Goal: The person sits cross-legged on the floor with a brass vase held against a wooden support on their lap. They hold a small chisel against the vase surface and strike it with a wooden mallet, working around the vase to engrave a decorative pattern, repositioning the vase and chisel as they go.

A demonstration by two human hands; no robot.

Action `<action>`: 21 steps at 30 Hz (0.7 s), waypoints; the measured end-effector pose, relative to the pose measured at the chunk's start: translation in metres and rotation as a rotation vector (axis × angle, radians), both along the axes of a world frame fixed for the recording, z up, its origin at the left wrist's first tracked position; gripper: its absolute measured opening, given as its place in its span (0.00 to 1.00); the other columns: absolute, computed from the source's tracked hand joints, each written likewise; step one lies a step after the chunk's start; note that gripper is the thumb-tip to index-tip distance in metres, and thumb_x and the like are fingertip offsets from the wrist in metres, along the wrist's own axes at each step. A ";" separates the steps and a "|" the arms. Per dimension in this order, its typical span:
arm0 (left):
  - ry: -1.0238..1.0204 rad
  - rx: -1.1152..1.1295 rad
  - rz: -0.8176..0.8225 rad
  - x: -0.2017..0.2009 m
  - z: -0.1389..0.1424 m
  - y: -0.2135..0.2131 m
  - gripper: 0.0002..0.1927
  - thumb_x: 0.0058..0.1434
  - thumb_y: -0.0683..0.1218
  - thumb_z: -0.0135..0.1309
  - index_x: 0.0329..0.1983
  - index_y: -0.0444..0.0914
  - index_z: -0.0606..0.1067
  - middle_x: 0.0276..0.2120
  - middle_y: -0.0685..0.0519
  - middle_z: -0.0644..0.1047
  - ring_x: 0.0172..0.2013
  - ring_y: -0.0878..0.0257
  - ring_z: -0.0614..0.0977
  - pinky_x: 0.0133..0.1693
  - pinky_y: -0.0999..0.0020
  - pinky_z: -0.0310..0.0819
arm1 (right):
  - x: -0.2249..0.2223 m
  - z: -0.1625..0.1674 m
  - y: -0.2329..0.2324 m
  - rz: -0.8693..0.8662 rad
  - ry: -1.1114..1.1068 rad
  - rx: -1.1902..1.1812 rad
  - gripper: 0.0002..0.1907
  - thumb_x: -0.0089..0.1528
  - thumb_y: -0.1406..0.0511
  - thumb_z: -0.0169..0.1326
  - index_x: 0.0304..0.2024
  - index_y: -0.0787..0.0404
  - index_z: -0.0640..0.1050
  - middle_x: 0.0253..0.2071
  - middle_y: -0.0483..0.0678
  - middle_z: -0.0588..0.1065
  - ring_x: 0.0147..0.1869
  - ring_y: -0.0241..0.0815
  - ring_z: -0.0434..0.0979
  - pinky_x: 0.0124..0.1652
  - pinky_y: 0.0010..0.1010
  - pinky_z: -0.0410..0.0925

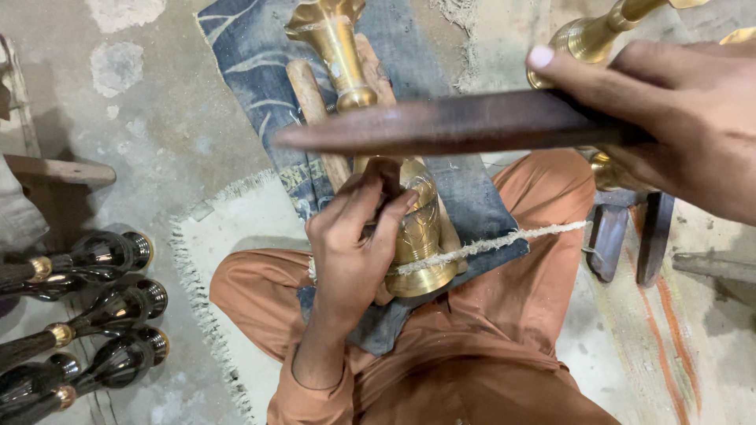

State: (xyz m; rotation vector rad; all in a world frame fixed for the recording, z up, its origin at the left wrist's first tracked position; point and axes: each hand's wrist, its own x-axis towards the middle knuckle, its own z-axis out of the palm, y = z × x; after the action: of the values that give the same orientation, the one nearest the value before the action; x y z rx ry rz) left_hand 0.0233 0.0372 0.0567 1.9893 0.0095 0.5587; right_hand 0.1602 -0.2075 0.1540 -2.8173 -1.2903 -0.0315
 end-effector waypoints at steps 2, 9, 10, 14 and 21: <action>-0.007 -0.025 -0.005 0.001 -0.001 0.000 0.13 0.64 0.36 0.63 0.50 0.28 0.76 0.42 0.43 0.82 0.39 0.56 0.87 0.43 0.65 0.80 | -0.001 -0.005 -0.003 -0.027 0.098 0.219 0.45 0.51 0.62 0.70 0.69 0.58 0.66 0.38 0.52 0.78 0.39 0.47 0.82 0.39 0.36 0.73; -0.012 0.017 -0.059 0.000 0.003 0.004 0.14 0.65 0.37 0.62 0.53 0.29 0.76 0.44 0.43 0.81 0.42 0.52 0.87 0.45 0.65 0.80 | 0.000 -0.020 -0.019 -0.064 0.220 0.386 0.44 0.51 0.62 0.70 0.67 0.63 0.67 0.37 0.53 0.77 0.39 0.48 0.82 0.38 0.37 0.74; 0.001 0.032 -0.066 0.000 0.004 0.005 0.14 0.65 0.38 0.62 0.52 0.30 0.76 0.43 0.43 0.82 0.41 0.53 0.87 0.44 0.65 0.80 | -0.002 -0.021 -0.022 -0.040 0.158 0.255 0.44 0.51 0.64 0.69 0.69 0.61 0.67 0.36 0.53 0.78 0.38 0.48 0.82 0.37 0.38 0.74; 0.057 0.042 -0.104 0.001 0.007 0.008 0.14 0.64 0.38 0.62 0.52 0.31 0.77 0.40 0.44 0.81 0.39 0.53 0.87 0.42 0.64 0.80 | -0.008 -0.025 -0.026 -0.027 0.082 0.208 0.44 0.52 0.63 0.69 0.70 0.62 0.67 0.37 0.57 0.78 0.38 0.50 0.82 0.37 0.39 0.75; 0.055 0.081 -0.145 0.004 0.009 0.013 0.16 0.63 0.40 0.64 0.53 0.31 0.78 0.40 0.44 0.82 0.37 0.53 0.86 0.40 0.64 0.79 | -0.012 -0.028 -0.029 -0.243 0.282 0.148 0.48 0.53 0.61 0.71 0.73 0.57 0.66 0.37 0.53 0.80 0.31 0.45 0.82 0.32 0.35 0.75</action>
State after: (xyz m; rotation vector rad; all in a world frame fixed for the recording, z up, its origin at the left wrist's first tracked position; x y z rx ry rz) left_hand 0.0276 0.0505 0.0653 2.0642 -0.1244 0.4165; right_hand 0.1478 -0.2364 0.1262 -2.7105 -0.8488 0.2420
